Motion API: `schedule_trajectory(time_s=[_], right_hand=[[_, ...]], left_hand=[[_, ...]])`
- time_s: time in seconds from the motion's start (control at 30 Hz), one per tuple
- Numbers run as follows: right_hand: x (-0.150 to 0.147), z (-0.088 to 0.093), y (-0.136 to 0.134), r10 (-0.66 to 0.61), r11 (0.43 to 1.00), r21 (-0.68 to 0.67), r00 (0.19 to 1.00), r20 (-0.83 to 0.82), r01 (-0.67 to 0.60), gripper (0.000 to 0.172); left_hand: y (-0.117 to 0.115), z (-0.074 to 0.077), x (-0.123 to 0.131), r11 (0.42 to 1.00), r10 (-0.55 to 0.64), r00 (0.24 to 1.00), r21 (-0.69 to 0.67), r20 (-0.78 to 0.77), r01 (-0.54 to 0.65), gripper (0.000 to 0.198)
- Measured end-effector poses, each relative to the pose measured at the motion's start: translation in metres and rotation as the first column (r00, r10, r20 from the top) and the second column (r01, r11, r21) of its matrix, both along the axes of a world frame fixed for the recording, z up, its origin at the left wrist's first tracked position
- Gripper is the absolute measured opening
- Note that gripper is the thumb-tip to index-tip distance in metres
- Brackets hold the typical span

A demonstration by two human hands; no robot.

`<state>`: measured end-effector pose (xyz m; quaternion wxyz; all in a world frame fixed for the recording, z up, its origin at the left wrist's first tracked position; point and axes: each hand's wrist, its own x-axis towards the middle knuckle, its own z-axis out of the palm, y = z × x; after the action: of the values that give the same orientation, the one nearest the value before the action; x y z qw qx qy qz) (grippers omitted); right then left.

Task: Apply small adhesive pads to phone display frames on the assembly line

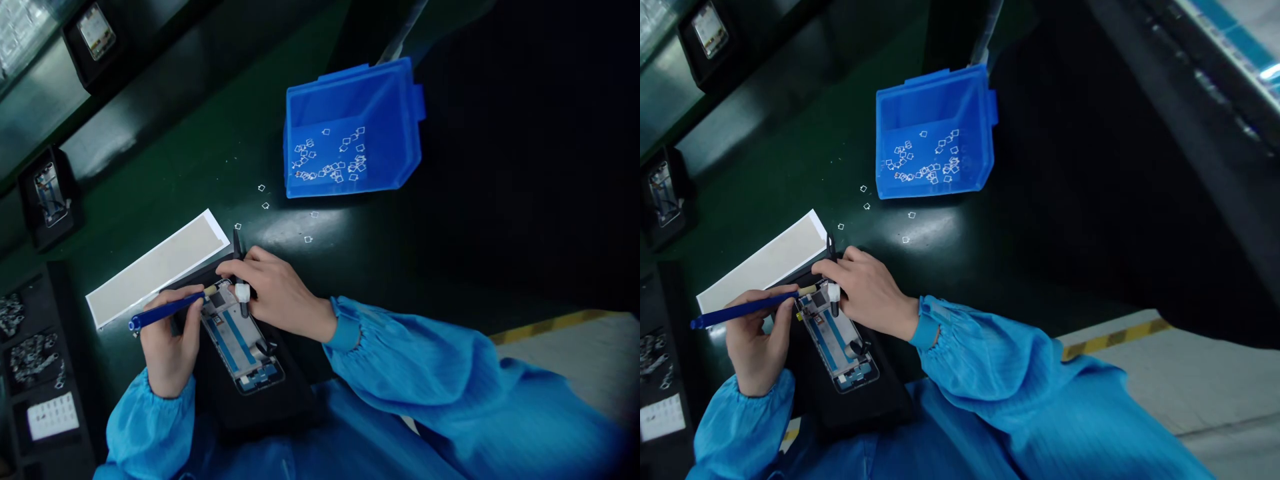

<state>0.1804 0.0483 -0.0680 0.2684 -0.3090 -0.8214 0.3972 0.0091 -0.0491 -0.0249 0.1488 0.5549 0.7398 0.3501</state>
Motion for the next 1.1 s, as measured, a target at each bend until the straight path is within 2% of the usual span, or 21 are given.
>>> schedule_trajectory(time_s=[0.27, 0.47, 0.57, 0.8, 0.97, 1.1], right_hand=[[0.0, 0.0, 0.0, 0.0, 1.0, 0.02, 1.0, 0.013, 0.0, 0.036], [-0.001, 0.001, -0.001, 0.004, 0.999, 0.036, 1.0, 0.024, -0.005, 0.033], [-0.001, 0.001, -0.001, 0.003, 0.999, 0.034, 1.0, 0.027, -0.004, 0.033], [0.0, 0.0, -0.001, -0.001, 0.999, 0.052, 0.999, 0.035, -0.001, 0.035], [0.0, 0.001, -0.001, -0.01, 0.997, 0.072, 0.999, 0.039, 0.007, 0.034], [0.0, 0.002, 0.0, -0.013, 0.999, 0.053, 1.0, 0.022, 0.012, 0.037]], left_hand=[[0.004, 0.004, 0.003, 0.998, -0.061, 0.996, -0.003, -0.071, 0.061, 0.021], [0.009, 0.011, 0.01, 0.993, -0.113, 0.964, 0.001, -0.239, 0.117, 0.014], [0.013, 0.013, 0.012, 0.99, -0.141, 0.951, -0.011, -0.274, 0.144, 0.011], [0.008, 0.01, 0.007, 0.995, -0.101, 0.973, -0.013, -0.206, 0.1, 0.013], [0.001, 0.002, 0.006, 0.987, -0.129, 0.982, 0.08, -0.137, 0.141, 0.029], [-0.002, -0.003, 0.003, 0.985, -0.112, 0.993, 0.126, -0.026, 0.115, 0.034]])
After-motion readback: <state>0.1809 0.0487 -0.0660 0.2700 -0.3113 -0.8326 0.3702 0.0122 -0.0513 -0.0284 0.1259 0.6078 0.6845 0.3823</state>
